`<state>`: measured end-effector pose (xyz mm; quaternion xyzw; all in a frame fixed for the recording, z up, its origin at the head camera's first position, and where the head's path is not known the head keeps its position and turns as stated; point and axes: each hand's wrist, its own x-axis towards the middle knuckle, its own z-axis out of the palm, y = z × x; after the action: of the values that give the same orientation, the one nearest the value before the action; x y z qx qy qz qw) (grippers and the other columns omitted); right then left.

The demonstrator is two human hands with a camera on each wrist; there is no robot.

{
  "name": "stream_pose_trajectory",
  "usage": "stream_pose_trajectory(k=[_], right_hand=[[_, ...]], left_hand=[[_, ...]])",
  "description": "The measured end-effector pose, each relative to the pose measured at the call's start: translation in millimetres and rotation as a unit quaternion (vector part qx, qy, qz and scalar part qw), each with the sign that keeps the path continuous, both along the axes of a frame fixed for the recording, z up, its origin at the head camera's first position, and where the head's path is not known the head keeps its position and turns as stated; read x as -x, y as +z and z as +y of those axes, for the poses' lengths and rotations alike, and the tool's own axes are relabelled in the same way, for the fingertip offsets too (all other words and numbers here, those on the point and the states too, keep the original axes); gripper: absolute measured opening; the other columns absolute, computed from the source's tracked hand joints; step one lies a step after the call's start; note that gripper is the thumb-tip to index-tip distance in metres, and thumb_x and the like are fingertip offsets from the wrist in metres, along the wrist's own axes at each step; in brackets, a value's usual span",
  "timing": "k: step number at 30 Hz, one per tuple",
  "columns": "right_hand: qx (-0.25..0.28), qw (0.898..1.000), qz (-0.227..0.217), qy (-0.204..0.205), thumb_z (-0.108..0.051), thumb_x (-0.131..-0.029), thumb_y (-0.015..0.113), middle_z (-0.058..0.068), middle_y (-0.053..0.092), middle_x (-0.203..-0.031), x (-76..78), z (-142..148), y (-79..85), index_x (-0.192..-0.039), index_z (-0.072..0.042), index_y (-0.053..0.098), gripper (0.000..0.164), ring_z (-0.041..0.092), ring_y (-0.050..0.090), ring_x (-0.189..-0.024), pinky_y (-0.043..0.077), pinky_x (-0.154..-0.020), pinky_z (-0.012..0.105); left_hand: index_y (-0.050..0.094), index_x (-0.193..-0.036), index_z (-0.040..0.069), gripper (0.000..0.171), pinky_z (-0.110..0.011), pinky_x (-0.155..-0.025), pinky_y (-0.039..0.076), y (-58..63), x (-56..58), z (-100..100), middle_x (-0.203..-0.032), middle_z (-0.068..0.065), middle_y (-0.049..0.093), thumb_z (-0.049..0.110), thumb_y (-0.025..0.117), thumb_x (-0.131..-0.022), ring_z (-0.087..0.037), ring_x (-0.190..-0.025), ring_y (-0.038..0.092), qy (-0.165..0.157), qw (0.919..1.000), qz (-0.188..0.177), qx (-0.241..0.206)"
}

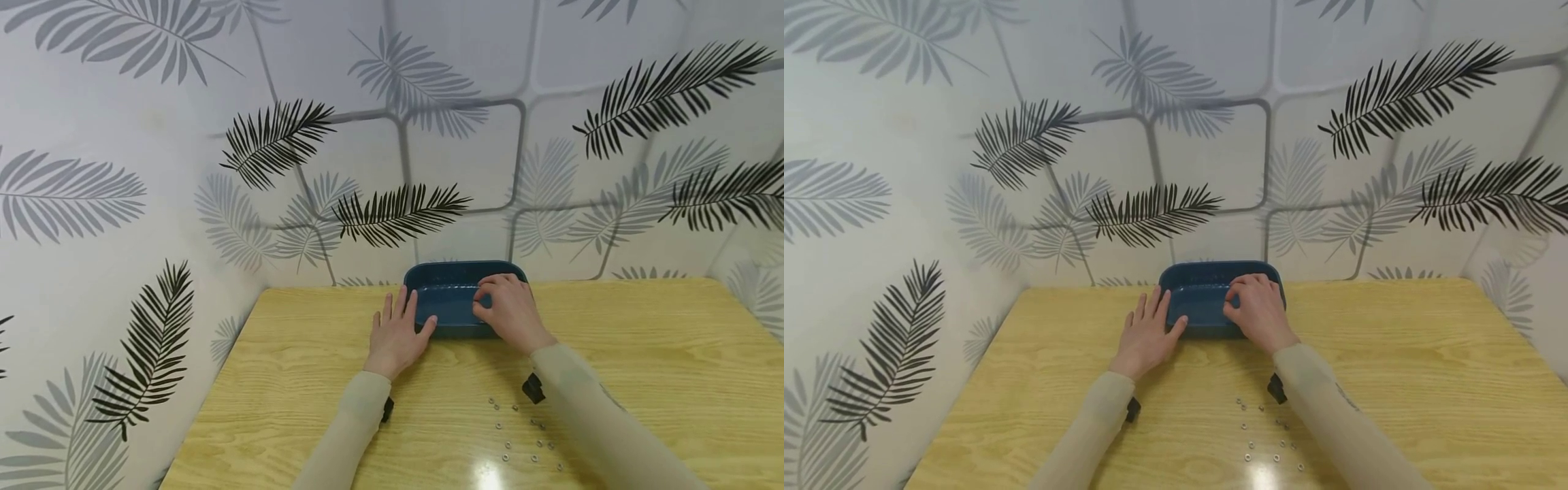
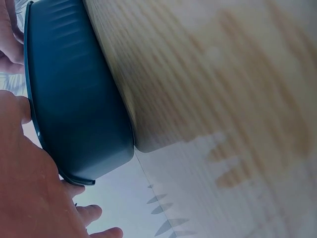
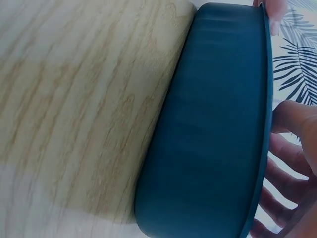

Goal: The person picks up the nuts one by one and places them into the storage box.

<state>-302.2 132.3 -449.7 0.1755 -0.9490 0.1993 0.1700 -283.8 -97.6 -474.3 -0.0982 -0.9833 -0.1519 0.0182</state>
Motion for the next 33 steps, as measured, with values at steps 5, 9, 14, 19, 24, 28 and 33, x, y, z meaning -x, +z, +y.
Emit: stream_pose_trajectory(k=[5, 9, 14, 19, 24, 28, 33], right_hand=[[-0.01, 0.999, -0.037, -0.011, -0.021, -0.089, 0.074, 0.015, 0.062, -0.124, 3.6, -0.9, -1.9, -0.09, -0.012, 0.076, 0.009, 0.04, 0.046, -0.119, 0.035, -0.098, 0.06], [-0.015, 0.998, -0.058, -0.011, -0.024, -0.089, 0.073, 0.017, 0.059, -0.129, 4.4, -0.1, -4.8, -0.097, -0.011, 0.076, 0.015, 0.041, 0.043, -0.123, 0.032, -0.101, 0.061], [-0.016, 0.998, -0.059, -0.009, -0.026, -0.09, 0.07, 0.017, 0.057, -0.132, 2.8, 0.8, -4.6, -0.102, -0.01, 0.075, 0.02, 0.041, 0.042, -0.125, 0.031, -0.102, 0.062], [-0.011, 0.998, -0.054, -0.008, -0.026, -0.091, 0.069, 0.018, 0.057, -0.133, 1.9, 1.7, -3.4, -0.104, -0.01, 0.075, 0.022, 0.041, 0.042, -0.125, 0.031, -0.101, 0.062], [-0.005, 0.999, -0.046, -0.007, -0.025, -0.091, 0.071, 0.017, 0.058, -0.132, -0.1, 4.8, -4.3, -0.106, -0.009, 0.074, 0.023, 0.041, 0.043, -0.124, 0.032, -0.101, 0.062], [0.008, 0.999, -0.042, -0.001, -0.024, -0.091, 0.071, 0.018, 0.058, -0.132, -3.4, 7.8, -5.3, -0.106, -0.008, 0.074, 0.022, 0.042, 0.043, -0.124, 0.032, -0.101, 0.063], [0.015, 0.999, -0.042, -0.003, -0.024, -0.092, 0.069, 0.017, 0.058, -0.132, -9.6, 11.1, -5.2, -0.107, -0.008, 0.073, 0.023, 0.041, 0.043, -0.124, 0.031, -0.102, 0.062]], left_hand=[[0.014, -0.16, 0.02, 0.075, -0.056, -0.116, 0.014, -1.4, 1.2, -0.1, -0.165, -0.003, 0.004, 0.064, 0.029, -0.101, -0.031, -0.15, 0.003, -0.001, 1.0, -0.004, 0.001], [0.013, -0.16, 0.021, 0.076, -0.056, -0.116, 0.013, -0.6, 0.7, -0.4, -0.165, -0.003, 0.004, 0.065, 0.028, -0.1, -0.031, -0.15, 0.002, -0.003, 1.0, -0.006, 0.0], [0.014, -0.16, 0.02, 0.075, -0.056, -0.116, 0.013, 1.4, -0.3, -0.4, -0.165, -0.003, 0.004, 0.064, 0.028, -0.101, -0.031, -0.15, 0.002, -0.003, 1.0, -0.008, -0.003], [0.014, -0.16, 0.02, 0.075, -0.056, -0.116, 0.013, 1.7, 0.2, 0.1, -0.165, -0.003, 0.003, 0.064, 0.028, -0.101, -0.029, -0.15, 0.0, -0.001, 1.0, -0.01, 0.0], [0.014, -0.16, 0.021, 0.075, -0.056, -0.116, 0.013, 0.4, 0.6, 0.3, -0.165, -0.003, 0.004, 0.064, 0.028, -0.101, -0.029, -0.15, 0.001, 0.0, 1.0, -0.006, 0.0], [0.013, -0.16, 0.022, 0.074, -0.056, -0.116, 0.014, -0.8, 0.7, -0.2, -0.165, -0.003, 0.004, 0.064, 0.029, -0.101, -0.029, -0.15, 0.001, 0.001, 1.0, -0.001, -0.003], [0.011, -0.16, 0.022, 0.075, -0.056, -0.116, 0.013, -0.7, 0.5, -0.7, -0.165, -0.003, 0.004, 0.064, 0.029, -0.101, -0.03, -0.15, 0.001, -0.001, 1.0, -0.001, -0.003]])
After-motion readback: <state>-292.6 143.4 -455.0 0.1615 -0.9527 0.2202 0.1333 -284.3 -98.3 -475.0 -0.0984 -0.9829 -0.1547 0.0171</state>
